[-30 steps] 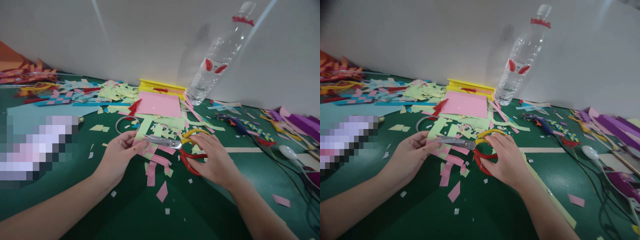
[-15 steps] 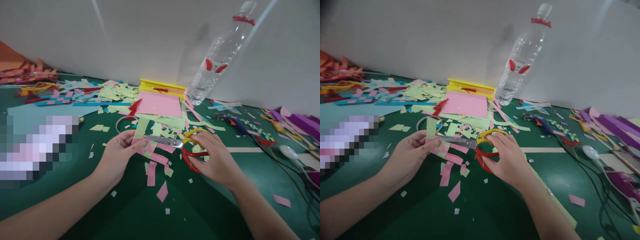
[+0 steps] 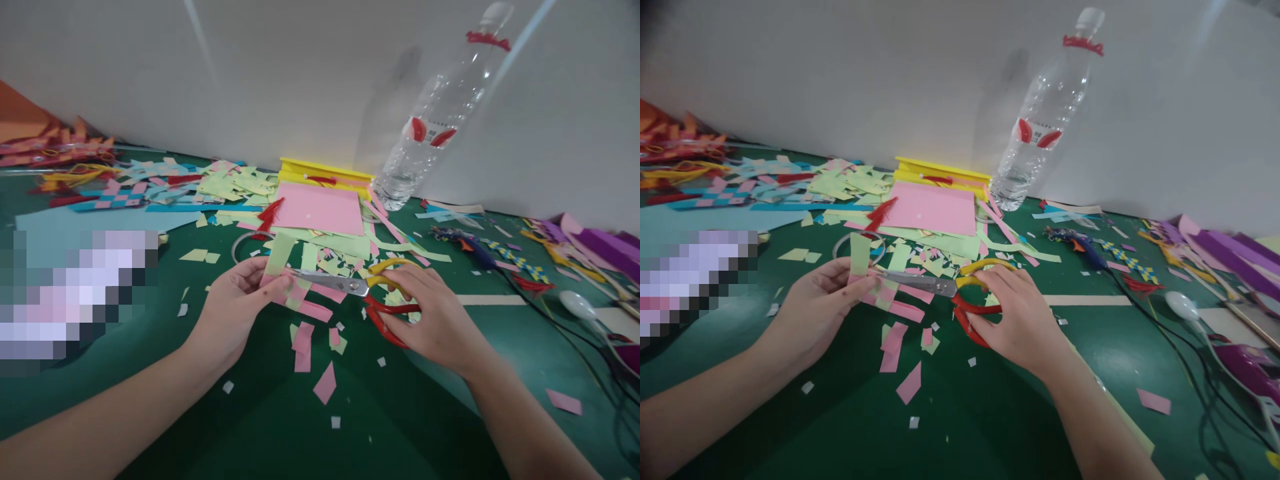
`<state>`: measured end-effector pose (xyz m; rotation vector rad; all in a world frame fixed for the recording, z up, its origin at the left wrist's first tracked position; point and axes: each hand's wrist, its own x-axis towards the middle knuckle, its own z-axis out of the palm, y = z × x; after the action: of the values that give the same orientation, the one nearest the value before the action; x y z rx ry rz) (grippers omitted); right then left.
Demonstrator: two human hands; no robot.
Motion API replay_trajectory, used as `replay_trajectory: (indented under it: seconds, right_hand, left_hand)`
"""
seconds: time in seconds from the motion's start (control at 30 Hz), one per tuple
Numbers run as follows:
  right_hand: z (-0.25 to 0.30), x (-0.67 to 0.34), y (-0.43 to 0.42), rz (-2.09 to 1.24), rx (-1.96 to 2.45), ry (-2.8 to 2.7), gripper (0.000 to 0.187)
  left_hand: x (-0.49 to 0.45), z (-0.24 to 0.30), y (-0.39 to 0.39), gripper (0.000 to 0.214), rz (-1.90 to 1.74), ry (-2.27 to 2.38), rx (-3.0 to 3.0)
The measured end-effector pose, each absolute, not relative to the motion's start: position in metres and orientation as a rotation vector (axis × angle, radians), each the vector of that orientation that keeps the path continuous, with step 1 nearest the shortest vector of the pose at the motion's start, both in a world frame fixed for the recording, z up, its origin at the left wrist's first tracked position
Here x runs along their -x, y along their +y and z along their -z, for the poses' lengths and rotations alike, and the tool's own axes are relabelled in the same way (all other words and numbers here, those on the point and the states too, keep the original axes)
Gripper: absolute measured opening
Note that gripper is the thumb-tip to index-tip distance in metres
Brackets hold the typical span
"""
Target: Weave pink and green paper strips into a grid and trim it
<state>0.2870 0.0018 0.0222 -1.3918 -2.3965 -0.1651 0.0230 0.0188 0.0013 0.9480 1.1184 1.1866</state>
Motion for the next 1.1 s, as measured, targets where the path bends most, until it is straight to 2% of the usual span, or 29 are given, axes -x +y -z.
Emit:
replay_trajectory:
  seconds: [0.43,1.1]
  right_hand:
    - [-0.0219,-0.2851,0.0017,0.141,1.37,-2.395,0.039]
    - [-0.0204,-0.2868,0.0017,0.146,1.379,-2.408,0.037]
  left_hand:
    - [-0.0245,0.0044,0.0184,0.029,-1.153,1.115,-0.957]
    - [-0.0241,0.0061,0.0182,0.027,-1.147,1.07,-0.938]
